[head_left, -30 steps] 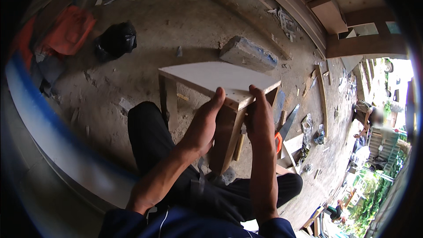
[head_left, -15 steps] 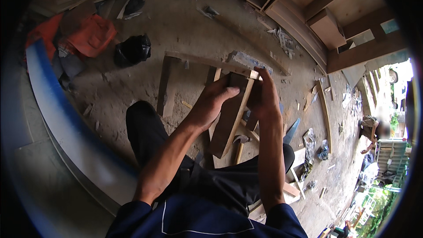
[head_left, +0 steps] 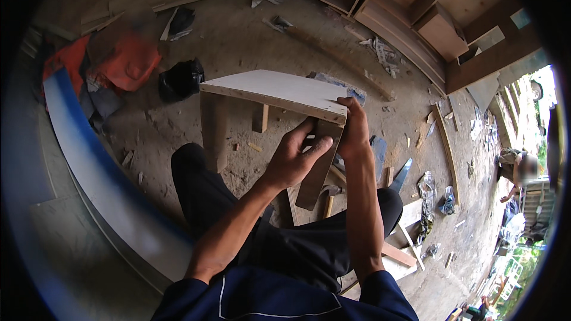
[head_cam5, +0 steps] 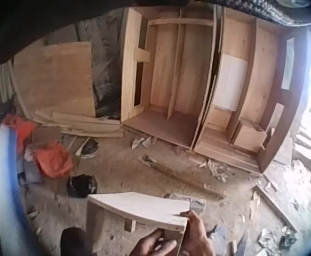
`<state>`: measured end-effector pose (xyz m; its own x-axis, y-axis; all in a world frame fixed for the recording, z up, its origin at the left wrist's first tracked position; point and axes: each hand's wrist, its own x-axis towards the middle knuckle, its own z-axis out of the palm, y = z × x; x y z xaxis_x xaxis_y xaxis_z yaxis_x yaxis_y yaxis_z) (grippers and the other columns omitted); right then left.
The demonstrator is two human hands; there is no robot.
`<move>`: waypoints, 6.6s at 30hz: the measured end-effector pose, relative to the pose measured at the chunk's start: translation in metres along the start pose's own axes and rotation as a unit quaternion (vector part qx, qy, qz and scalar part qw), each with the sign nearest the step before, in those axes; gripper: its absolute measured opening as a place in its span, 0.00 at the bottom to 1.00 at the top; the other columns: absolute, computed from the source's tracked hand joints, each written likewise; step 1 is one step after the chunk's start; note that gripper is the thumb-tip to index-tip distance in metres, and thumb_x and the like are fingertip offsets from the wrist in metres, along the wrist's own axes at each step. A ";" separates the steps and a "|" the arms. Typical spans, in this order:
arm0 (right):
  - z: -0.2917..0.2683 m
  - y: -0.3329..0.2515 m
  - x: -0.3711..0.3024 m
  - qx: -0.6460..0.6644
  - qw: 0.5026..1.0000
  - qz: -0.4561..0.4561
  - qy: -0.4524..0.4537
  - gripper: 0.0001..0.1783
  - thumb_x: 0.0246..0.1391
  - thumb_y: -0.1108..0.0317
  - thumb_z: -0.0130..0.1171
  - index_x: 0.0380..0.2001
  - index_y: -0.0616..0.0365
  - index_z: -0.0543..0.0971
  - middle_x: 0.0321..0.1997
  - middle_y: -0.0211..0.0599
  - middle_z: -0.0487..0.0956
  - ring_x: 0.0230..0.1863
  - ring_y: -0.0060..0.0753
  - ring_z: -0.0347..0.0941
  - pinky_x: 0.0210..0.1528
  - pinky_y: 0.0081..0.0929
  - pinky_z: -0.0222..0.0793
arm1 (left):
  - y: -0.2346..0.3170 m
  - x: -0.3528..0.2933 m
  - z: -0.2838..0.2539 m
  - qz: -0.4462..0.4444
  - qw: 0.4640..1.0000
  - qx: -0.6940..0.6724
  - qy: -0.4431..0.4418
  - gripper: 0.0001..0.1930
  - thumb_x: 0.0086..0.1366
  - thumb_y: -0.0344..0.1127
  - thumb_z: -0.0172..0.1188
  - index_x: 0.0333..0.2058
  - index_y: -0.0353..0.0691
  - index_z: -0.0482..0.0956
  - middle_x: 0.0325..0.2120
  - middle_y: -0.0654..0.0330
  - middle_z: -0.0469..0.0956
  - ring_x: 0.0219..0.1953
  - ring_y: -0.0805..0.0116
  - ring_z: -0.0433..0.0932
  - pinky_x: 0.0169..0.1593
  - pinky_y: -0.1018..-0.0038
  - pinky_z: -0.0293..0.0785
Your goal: The person sits on the floor and uses a hand saw to cut a small wooden stick, then assembles a rectangular wooden frame with a white board. They repeatedly fit and adjust the pieces to form a small stool-like structure.
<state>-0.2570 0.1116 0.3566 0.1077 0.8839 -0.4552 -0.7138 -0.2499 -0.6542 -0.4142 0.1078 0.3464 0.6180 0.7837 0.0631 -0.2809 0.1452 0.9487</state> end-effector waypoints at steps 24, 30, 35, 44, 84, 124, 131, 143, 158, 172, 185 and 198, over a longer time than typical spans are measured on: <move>-0.020 0.007 0.009 0.052 0.998 0.019 -0.025 0.27 0.52 0.54 0.48 0.49 0.65 0.71 0.45 0.49 0.76 0.45 0.46 0.74 0.52 0.42 0.69 | -0.009 0.004 0.000 0.033 0.989 0.141 0.008 0.18 0.67 0.40 0.54 0.51 0.33 0.74 0.44 0.52 0.78 0.50 0.65 0.75 0.55 0.70 0.67; -0.035 0.036 0.031 0.018 0.997 -0.048 -0.054 0.25 0.55 0.62 0.51 0.52 0.67 0.66 0.52 0.42 0.71 0.55 0.38 0.67 0.62 0.35 0.57 | -0.037 -0.011 -0.046 -0.030 0.998 0.042 0.028 0.19 0.67 0.40 0.50 0.49 0.32 0.74 0.45 0.59 0.76 0.50 0.72 0.70 0.56 0.73 0.63; -0.048 0.064 0.040 -0.071 0.990 -0.089 -0.079 0.22 0.60 0.59 0.51 0.46 0.71 0.74 0.49 0.42 0.75 0.54 0.33 0.68 0.61 0.29 0.57 | -0.033 -0.006 -0.047 -0.143 0.973 -0.035 0.177 0.22 0.68 0.46 0.50 0.50 0.32 0.75 0.49 0.58 0.76 0.53 0.71 0.70 0.58 0.72 0.62; -0.050 0.132 0.068 -0.138 0.979 -0.092 -0.118 0.27 0.62 0.56 0.53 0.49 0.76 0.73 0.51 0.47 0.76 0.55 0.35 0.70 0.62 0.31 0.59 | -0.079 -0.011 -0.120 -0.129 0.977 -0.092 0.144 0.18 0.64 0.42 0.56 0.44 0.32 0.78 0.42 0.60 0.78 0.46 0.70 0.74 0.53 0.72 0.65; -0.153 0.171 0.078 -0.555 0.830 0.040 0.041 0.48 0.48 0.23 0.48 0.21 0.68 0.78 0.25 0.50 0.79 0.30 0.43 0.76 0.37 0.40 0.70 | -0.212 0.001 -0.158 -0.085 0.817 0.394 0.411 0.33 0.63 0.61 0.54 0.38 0.26 0.77 0.35 0.41 0.80 0.38 0.45 0.80 0.42 0.58 0.73; -0.019 0.187 0.012 -0.634 0.768 -0.021 -0.088 0.21 0.59 0.52 0.57 0.24 0.59 0.71 0.13 0.28 0.67 0.10 0.20 0.64 0.12 0.24 0.61 | -0.168 -0.055 -0.207 -0.232 0.941 0.087 0.229 0.17 0.53 0.46 0.70 0.32 0.36 0.85 0.18 0.66 0.76 0.19 0.79 0.67 0.22 0.77 0.61; -0.050 0.200 0.017 -0.657 0.745 0.034 -0.108 0.17 0.60 0.57 0.54 0.26 0.62 0.73 0.12 0.28 0.66 0.10 0.22 0.63 0.12 0.24 0.58 | -0.166 -0.047 -0.208 -0.312 0.930 0.097 0.169 0.19 0.56 0.49 0.68 0.38 0.41 0.83 0.28 0.69 0.76 0.31 0.78 0.72 0.39 0.79 0.70; -0.027 0.171 -0.003 -0.615 0.785 -0.028 -0.072 0.21 0.57 0.55 0.56 0.20 0.63 0.73 0.11 0.34 0.69 0.12 0.24 0.68 0.15 0.29 0.64 | -0.160 -0.050 -0.195 -0.337 0.917 0.064 0.204 0.28 0.55 0.55 0.67 0.49 0.43 0.79 0.48 0.59 0.77 0.52 0.65 0.73 0.58 0.59 0.68; -0.089 0.187 -0.014 -0.624 0.779 0.043 -0.052 0.21 0.55 0.57 0.56 0.21 0.66 0.73 0.11 0.37 0.72 0.12 0.31 0.73 0.16 0.32 0.68 | -0.160 -0.051 -0.190 -0.340 0.914 0.103 0.197 0.32 0.57 0.58 0.63 0.53 0.41 0.75 0.53 0.56 0.73 0.57 0.62 0.69 0.57 0.58 0.69; -0.266 0.226 -0.014 -0.764 0.605 0.139 0.176 0.19 0.51 0.59 0.53 0.45 0.56 0.76 0.43 0.53 0.80 0.47 0.55 0.77 0.48 0.45 0.72 | -0.161 -0.030 -0.150 -0.370 0.888 0.142 0.231 0.44 0.60 0.67 0.51 0.67 0.44 0.55 0.67 0.55 0.55 0.68 0.56 0.53 0.66 0.54 0.55; -0.318 0.241 -0.028 -0.737 0.627 0.196 0.160 0.22 0.53 0.57 0.53 0.48 0.56 0.71 0.50 0.52 0.77 0.53 0.52 0.74 0.51 0.45 0.71 | -0.192 -0.029 -0.147 -0.267 0.893 0.129 0.337 0.41 0.58 0.63 0.59 0.59 0.34 0.68 0.58 0.53 0.69 0.62 0.63 0.63 0.64 0.65 0.54; -0.211 0.090 0.088 -0.544 0.800 -0.244 0.076 0.32 0.51 0.52 0.65 0.50 0.66 0.70 0.43 0.53 0.78 0.46 0.50 0.75 0.51 0.38 0.68 | -0.120 -0.016 -0.127 -0.198 0.917 0.091 0.333 0.36 0.61 0.57 0.58 0.58 0.32 0.69 0.58 0.54 0.70 0.61 0.65 0.63 0.65 0.69 0.51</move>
<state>-0.1660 0.0836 0.1306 0.3307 0.9437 -0.0002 0.4535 -0.1591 -0.8770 -0.4840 0.1548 0.1925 0.0417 0.8955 -0.4432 0.0342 0.4420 0.8964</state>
